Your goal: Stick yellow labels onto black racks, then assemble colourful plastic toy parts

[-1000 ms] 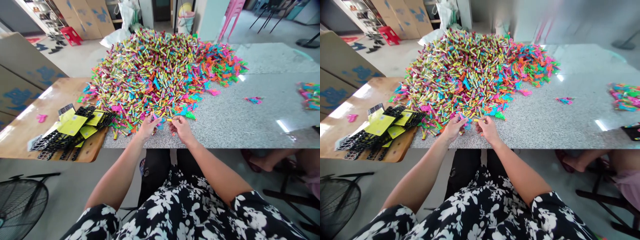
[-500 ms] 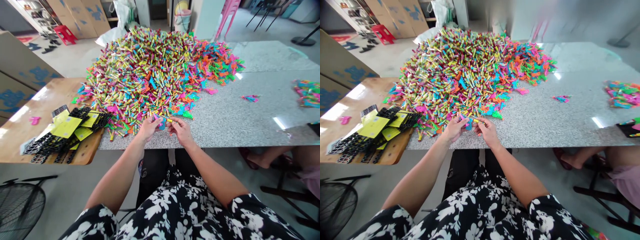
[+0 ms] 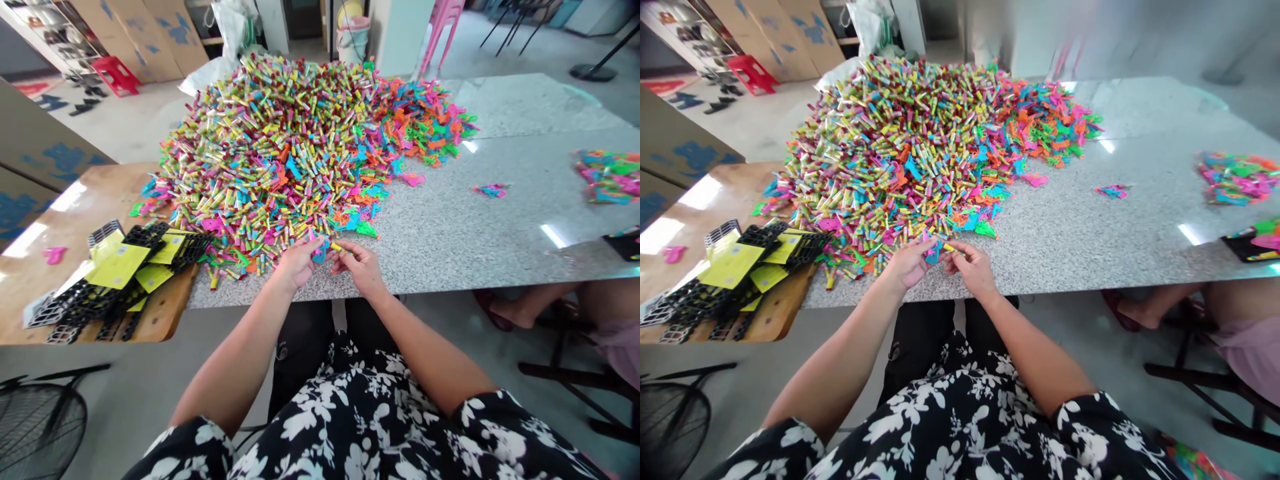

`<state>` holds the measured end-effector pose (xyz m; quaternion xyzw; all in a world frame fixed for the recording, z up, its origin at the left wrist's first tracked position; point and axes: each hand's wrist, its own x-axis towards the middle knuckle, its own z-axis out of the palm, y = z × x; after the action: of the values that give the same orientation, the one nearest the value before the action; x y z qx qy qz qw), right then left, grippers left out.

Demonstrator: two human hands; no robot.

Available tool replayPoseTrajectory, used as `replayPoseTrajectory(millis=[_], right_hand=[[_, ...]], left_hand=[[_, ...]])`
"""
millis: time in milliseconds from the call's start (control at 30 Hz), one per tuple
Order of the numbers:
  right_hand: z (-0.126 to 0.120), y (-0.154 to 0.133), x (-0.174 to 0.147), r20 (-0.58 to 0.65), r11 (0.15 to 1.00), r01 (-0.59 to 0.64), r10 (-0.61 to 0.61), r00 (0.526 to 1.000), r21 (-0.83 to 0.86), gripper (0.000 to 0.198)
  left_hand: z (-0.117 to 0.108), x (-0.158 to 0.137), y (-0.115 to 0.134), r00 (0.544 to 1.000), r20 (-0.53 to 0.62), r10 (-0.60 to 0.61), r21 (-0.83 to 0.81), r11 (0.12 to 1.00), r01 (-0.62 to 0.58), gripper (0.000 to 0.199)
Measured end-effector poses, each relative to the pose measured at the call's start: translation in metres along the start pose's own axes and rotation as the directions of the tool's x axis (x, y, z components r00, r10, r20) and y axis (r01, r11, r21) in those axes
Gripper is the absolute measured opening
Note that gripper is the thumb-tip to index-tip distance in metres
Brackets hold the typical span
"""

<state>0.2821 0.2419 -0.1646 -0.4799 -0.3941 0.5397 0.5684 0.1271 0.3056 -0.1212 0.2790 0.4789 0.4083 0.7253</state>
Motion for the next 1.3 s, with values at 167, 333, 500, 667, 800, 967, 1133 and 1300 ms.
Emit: replayPoseTrajectory(millis=[167, 333, 500, 667, 800, 967, 1133, 1300], right_hand=[[-0.016, 0.004, -0.020, -0.071, 0.958, 0.112, -0.135, 0.988, -0.265, 0.043], [-0.042, -0.001, -0.020, -0.039, 0.972, 0.089, -0.100, 0.994, -0.215, 0.040], [-0.105, -0.024, 0.009, -0.367, 0.990, 0.042, -0.091, 0.926, -0.138, 0.036], [-0.168, -0.049, 0.050, -0.667, 0.992, 0.112, -0.047, 0.743, 0.056, 0.043], [-0.154, -0.046, 0.067, -0.440, 0.987, -0.084, 0.014, 0.898, -0.140, 0.033], [-0.104, -0.033, 0.074, -0.250, 0.861, -0.098, -0.035, 0.968, -0.500, 0.024], [-0.066, -0.029, 0.074, 0.020, 0.672, 0.097, -0.122, 0.992, -0.734, 0.025], [-0.037, -0.030, 0.075, 0.207, 0.600, 0.172, -0.011, 0.978, -0.781, 0.023]], left_hand=[[0.023, 0.011, -0.012, 0.999, -0.020, -0.029, 0.008, 1.000, 0.029, 0.019], [0.052, 0.020, -0.028, 0.998, 0.000, -0.064, 0.007, 0.998, 0.064, 0.024], [0.083, 0.035, -0.036, 0.988, 0.076, 0.136, 0.459, 0.875, -0.155, 0.025], [0.097, 0.055, -0.032, 0.827, 0.442, 0.348, 0.896, -0.118, -0.429, 0.046], [0.099, 0.063, -0.026, 0.838, 0.525, 0.149, 0.789, -0.455, -0.413, 0.053], [0.078, 0.050, -0.018, 0.792, 0.607, 0.066, 0.682, -0.554, -0.477, 0.042], [0.023, 0.018, -0.008, 0.735, 0.676, -0.059, 0.605, -0.525, -0.598, 0.029], [-0.015, 0.000, -0.004, 0.763, 0.644, -0.052, 0.623, -0.544, -0.563, 0.049]])
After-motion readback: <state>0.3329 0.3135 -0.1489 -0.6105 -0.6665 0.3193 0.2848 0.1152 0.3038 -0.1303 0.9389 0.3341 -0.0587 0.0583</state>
